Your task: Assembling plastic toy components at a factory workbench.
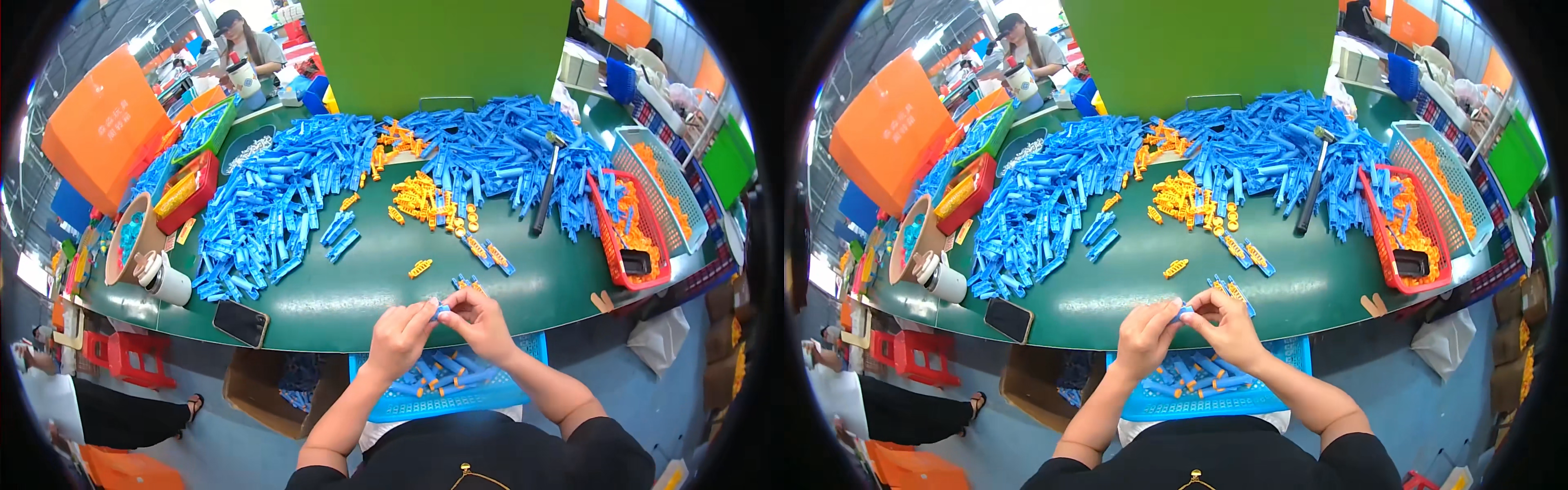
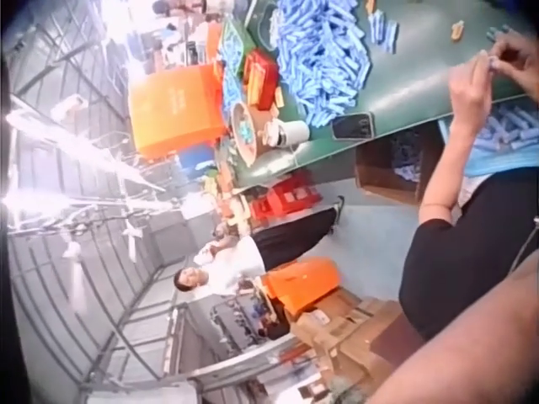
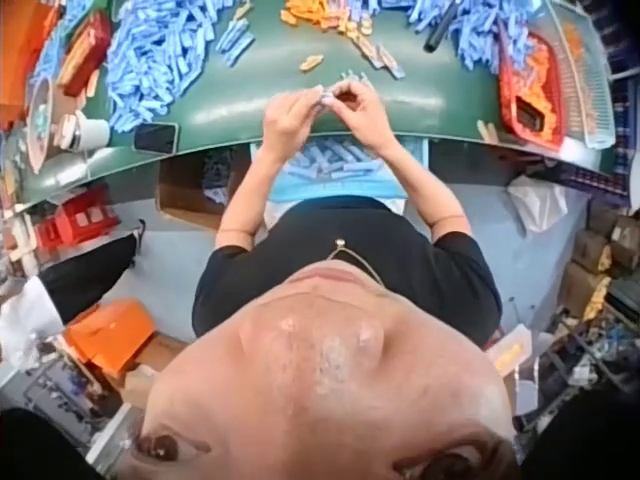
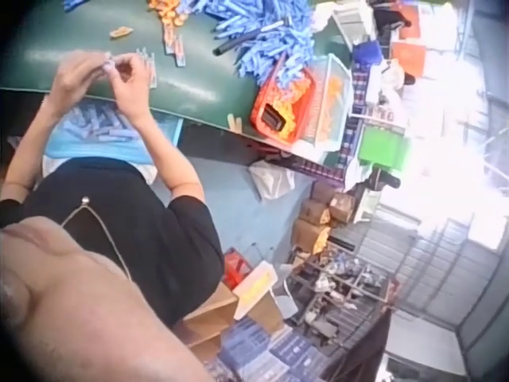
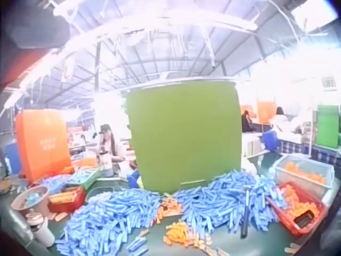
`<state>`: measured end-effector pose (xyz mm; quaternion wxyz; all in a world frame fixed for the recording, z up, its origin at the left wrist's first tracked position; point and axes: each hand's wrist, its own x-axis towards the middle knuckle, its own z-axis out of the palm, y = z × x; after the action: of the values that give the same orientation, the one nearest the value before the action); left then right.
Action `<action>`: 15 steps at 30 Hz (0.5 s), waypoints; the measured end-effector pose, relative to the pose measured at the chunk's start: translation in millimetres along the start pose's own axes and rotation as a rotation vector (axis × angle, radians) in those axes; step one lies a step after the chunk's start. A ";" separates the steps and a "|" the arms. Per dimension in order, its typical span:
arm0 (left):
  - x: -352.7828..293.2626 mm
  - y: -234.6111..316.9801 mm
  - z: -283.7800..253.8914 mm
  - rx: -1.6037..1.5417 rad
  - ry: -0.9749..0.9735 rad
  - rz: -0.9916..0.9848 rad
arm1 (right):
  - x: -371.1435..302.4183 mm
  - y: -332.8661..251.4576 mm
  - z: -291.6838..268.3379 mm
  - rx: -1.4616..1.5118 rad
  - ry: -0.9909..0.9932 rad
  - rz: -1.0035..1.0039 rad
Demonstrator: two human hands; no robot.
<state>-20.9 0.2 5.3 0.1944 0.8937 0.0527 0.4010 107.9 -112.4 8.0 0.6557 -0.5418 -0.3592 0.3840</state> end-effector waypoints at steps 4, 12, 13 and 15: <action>-13.4 14.4 4.2 -0.337 -0.075 -0.466 | 3.3 -15.8 -6.4 -0.176 -0.079 -0.046; -13.7 7.5 11.9 -1.265 -0.199 -0.855 | 0.7 0.2 -6.1 -0.176 -0.008 -0.188; -14.9 11.3 8.6 -1.336 -0.185 -0.877 | 0.1 -3.9 3.1 -0.220 0.034 -0.281; -13.8 9.2 11.1 -1.395 -0.138 -0.863 | 4.1 1.5 11.0 -0.196 0.058 -0.296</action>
<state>-22.5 -15.1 -7.5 0.8449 0.4913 0.1180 0.1757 99.9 -103.8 8.5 0.6591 -0.5554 -0.4516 0.2307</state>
